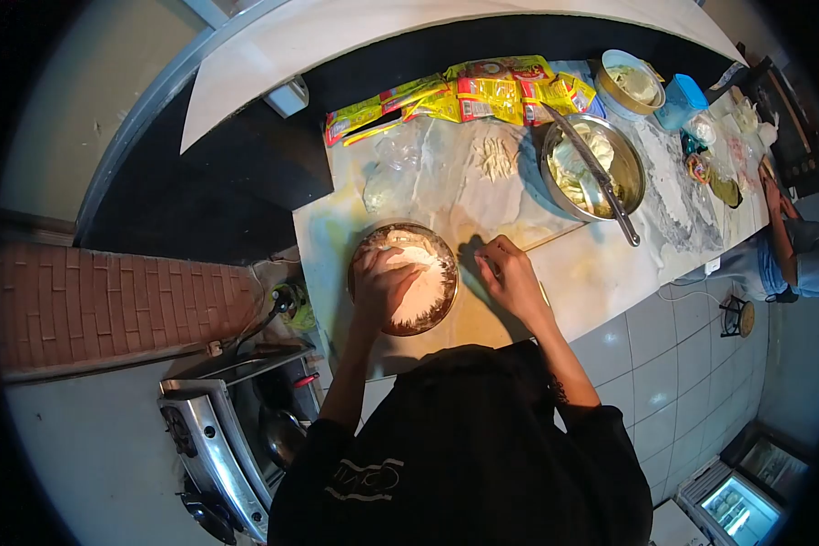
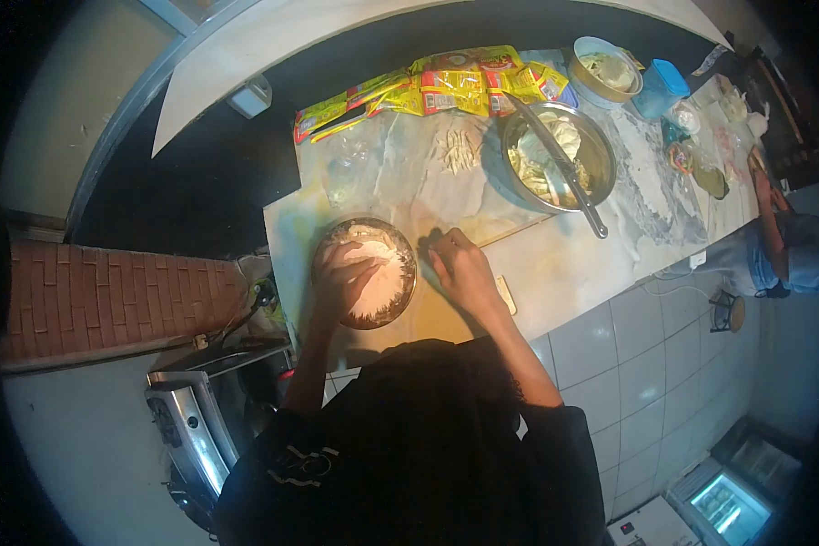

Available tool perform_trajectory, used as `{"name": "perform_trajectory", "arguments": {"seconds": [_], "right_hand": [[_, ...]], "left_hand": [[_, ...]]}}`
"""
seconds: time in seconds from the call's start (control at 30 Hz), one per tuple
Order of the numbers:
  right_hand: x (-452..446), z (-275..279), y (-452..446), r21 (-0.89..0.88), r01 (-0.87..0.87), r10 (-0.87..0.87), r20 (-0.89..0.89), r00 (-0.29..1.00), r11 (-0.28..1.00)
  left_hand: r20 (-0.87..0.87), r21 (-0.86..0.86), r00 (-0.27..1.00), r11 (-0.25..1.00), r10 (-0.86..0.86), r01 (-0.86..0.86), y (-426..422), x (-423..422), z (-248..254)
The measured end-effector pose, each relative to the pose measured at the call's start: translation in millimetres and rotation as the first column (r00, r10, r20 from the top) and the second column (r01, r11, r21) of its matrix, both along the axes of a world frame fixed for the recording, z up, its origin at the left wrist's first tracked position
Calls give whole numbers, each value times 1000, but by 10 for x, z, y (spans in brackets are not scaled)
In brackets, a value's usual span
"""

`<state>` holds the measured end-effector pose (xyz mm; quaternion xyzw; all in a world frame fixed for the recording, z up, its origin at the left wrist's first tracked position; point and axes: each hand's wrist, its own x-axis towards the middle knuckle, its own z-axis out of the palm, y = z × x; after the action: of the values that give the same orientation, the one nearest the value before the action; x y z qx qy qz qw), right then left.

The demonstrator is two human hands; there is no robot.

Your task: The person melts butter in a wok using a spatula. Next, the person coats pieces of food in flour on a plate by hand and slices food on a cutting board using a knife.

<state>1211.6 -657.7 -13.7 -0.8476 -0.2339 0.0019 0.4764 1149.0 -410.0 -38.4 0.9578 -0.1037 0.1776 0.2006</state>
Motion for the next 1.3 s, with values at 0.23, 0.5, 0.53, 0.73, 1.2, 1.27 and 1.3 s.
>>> {"name": "perform_trajectory", "arguments": {"seconds": [0.23,0.5,0.53,0.73,1.2,1.27,1.3], "right_hand": [[-107,38,-230,22,-21,21,-7,1000,1000],[-271,157,-502,69,125,-120,-67,990,990],[-295,183,-527,69,134,-130,-57,990,989],[-569,358,-738,34,273,-271,-58,961,961],[-1263,251,-1461,-65,545,-549,-80,832,836],[-1168,268,-1518,-16,611,-610,-93,787,791],[-1100,289,-1542,-14,606,-604,-97,791,796]], "left_hand": [[-16,211,1000,977,26,-22,-107,-204,-35],[9,63,999,997,36,-37,-233,-274,-18],[-20,-13,999,999,35,-35,-269,-268,1],[-105,-350,989,935,-99,56,-604,-227,204],[-256,-653,732,671,-632,351,-1926,-456,303],[-258,-585,748,715,-612,383,-2036,-454,167],[-261,-514,759,751,-597,414,-2085,-439,122]]}}
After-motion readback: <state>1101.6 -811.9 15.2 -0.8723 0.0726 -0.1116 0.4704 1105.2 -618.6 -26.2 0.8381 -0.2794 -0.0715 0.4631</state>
